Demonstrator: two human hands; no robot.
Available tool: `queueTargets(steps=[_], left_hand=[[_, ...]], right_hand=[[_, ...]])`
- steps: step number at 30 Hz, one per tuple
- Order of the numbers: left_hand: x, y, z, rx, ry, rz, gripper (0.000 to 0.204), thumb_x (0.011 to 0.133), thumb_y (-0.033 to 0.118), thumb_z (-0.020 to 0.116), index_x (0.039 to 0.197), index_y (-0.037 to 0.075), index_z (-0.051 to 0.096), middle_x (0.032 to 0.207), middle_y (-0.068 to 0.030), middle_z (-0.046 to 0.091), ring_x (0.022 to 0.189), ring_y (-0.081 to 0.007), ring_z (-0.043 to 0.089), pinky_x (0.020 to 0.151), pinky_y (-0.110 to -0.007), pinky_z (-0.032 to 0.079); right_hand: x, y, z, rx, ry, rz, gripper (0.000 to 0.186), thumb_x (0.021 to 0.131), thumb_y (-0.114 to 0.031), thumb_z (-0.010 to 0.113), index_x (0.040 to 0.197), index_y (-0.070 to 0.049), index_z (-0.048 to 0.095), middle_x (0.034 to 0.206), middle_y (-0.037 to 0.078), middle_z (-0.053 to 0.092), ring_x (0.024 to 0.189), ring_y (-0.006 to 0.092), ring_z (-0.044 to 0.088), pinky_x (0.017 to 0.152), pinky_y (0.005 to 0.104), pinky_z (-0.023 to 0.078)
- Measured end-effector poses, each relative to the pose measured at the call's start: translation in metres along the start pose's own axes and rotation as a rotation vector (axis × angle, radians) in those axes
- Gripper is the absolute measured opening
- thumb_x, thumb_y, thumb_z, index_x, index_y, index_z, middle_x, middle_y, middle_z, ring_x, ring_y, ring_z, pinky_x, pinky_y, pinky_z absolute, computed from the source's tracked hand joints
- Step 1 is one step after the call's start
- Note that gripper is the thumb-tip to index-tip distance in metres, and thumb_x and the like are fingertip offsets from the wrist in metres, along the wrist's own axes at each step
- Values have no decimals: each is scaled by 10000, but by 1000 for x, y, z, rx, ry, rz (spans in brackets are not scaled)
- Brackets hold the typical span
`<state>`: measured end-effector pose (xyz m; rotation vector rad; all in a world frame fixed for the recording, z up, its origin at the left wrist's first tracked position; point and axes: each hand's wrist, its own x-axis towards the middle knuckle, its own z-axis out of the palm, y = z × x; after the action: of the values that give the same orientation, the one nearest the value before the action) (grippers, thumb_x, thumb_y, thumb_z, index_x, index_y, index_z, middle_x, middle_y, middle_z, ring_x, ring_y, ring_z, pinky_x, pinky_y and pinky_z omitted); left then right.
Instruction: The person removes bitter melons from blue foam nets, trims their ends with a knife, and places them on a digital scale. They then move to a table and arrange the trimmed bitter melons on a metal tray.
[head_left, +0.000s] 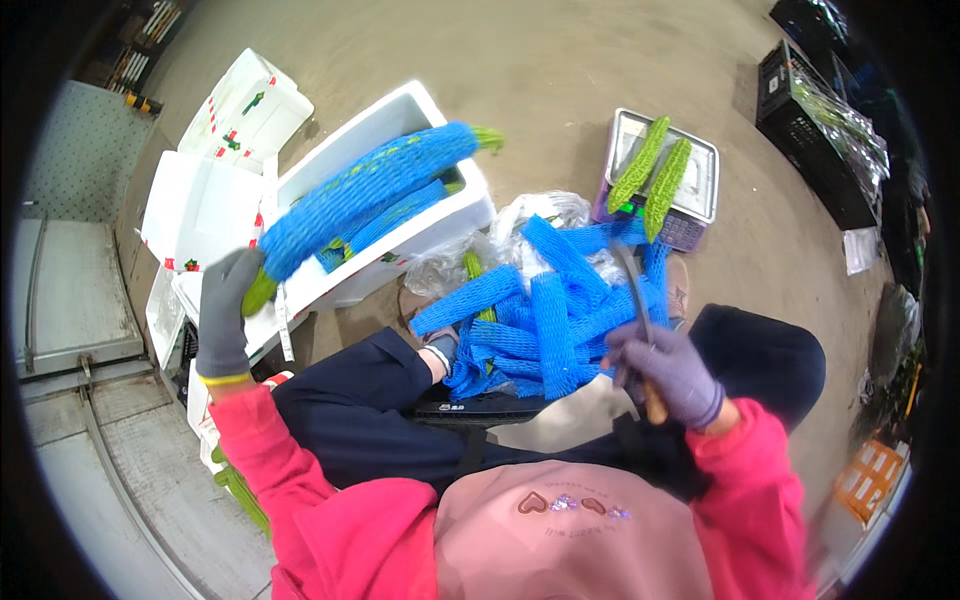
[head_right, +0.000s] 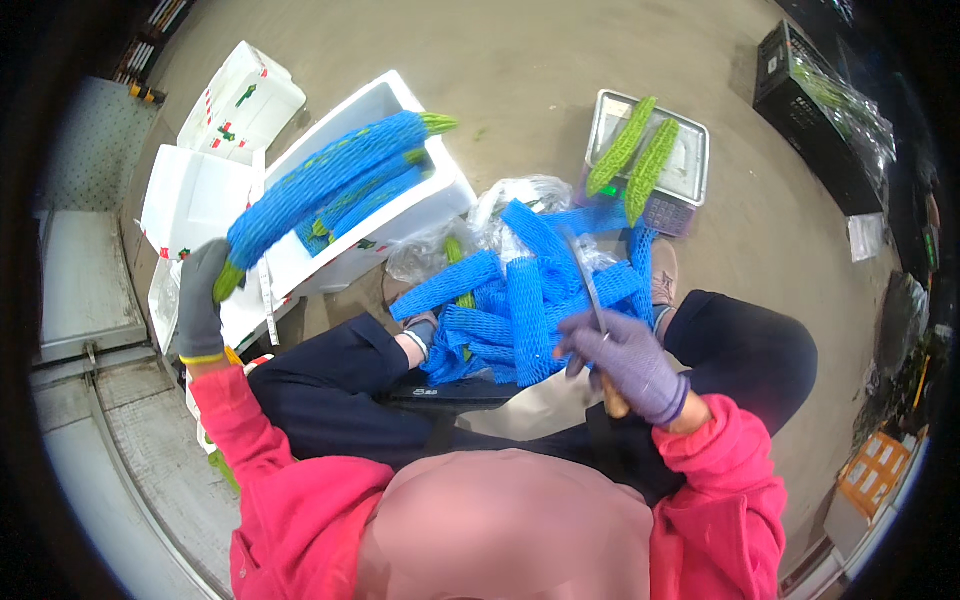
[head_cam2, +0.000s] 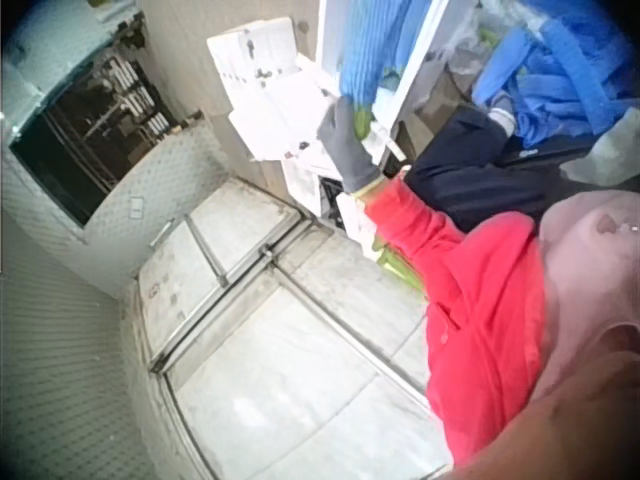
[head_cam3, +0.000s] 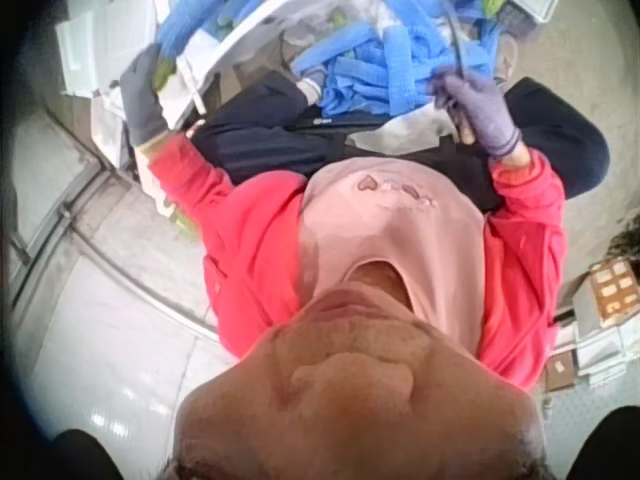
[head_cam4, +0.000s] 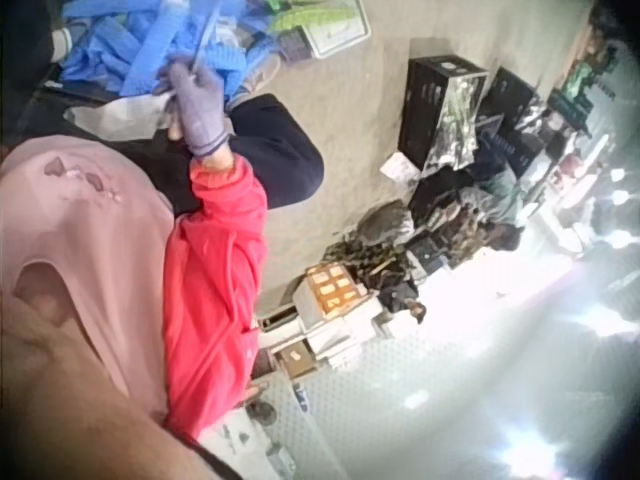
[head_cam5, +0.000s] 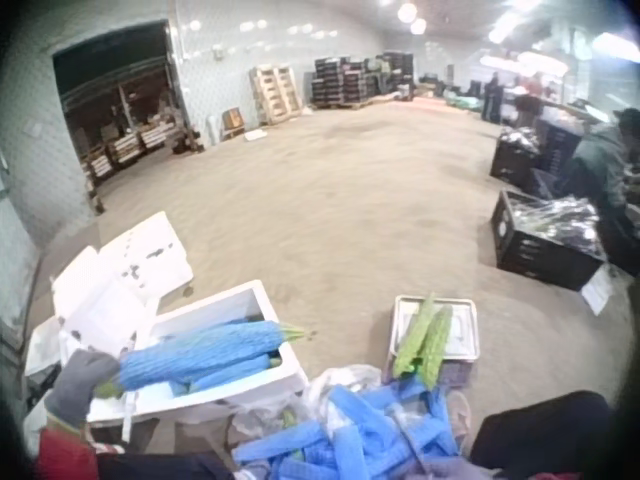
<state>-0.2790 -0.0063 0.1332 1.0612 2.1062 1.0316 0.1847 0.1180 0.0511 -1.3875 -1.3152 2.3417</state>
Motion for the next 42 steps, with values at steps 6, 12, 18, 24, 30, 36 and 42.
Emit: queueTargets(steps=[6, 12, 18, 24, 30, 36, 42], left_hand=[[-46, -11, 34, -227, -260, 11, 437, 875, 376, 586, 918, -53, 654, 739, -70, 634, 601, -122, 590, 543, -242, 460], [-53, -7, 72, -412, -502, -181, 406, 856, 308, 625, 978, -78, 658, 791, -78, 656, 649, -122, 607, 597, -246, 489], [-43, -3, 87, -345, -552, -187, 395, 886, 268, 616, 1044, -92, 655, 862, -98, 680, 730, -138, 641, 670, -257, 511], [-33, -1, 93, -363, -668, -126, 495, 890, 350, 605, 1092, -100, 642, 940, -127, 689, 829, -167, 659, 751, -284, 527], [-31, -1, 96, -836, -497, 91, 984, 839, 721, 508, 1332, -128, 444, 1266, -277, 557, 1176, -333, 561, 1006, -465, 434], [-21, 10, 108, -854, 28, 75, 1133, 813, 886, 187, 1397, -66, 380, 1348, -248, 526, 1239, -351, 516, 1137, -468, 303], [-18, 59, 141, -1106, -275, 257, 1210, 726, 960, 193, 1299, -62, 492, 1263, -275, 545, 1156, -326, 560, 1022, -456, 440]], right_hand=[[-7, -25, -26, 120, 219, -316, 485, 1004, -386, 499, 1252, 30, 511, 987, 136, 647, 729, 146, 622, 530, 233, 467], [-10, -4, -42, 414, -48, -253, 608, 1025, -485, 396, 1273, 53, 535, 891, 156, 665, 553, 132, 559, 447, 222, 409], [-16, -1, -45, 347, -66, -282, 495, 1037, -399, 422, 1268, 18, 557, 832, 161, 667, 466, 122, 480, 448, 227, 387], [-21, -2, -52, 361, 15, -264, 377, 1014, -352, 511, 1136, 0, 569, 805, 119, 651, 510, 120, 513, 465, 233, 406], [-20, 7, -51, 371, 56, -195, 370, 1009, -346, 524, 1030, 16, 592, 755, 108, 645, 505, 122, 528, 476, 234, 431], [-15, 21, -36, 425, -137, -134, 391, 1017, -354, 505, 1014, 24, 607, 758, 104, 640, 516, 121, 525, 479, 236, 424], [-11, 25, -20, 620, -65, -43, 383, 1021, -365, 505, 991, 8, 585, 765, 109, 639, 492, 133, 517, 473, 247, 428]])
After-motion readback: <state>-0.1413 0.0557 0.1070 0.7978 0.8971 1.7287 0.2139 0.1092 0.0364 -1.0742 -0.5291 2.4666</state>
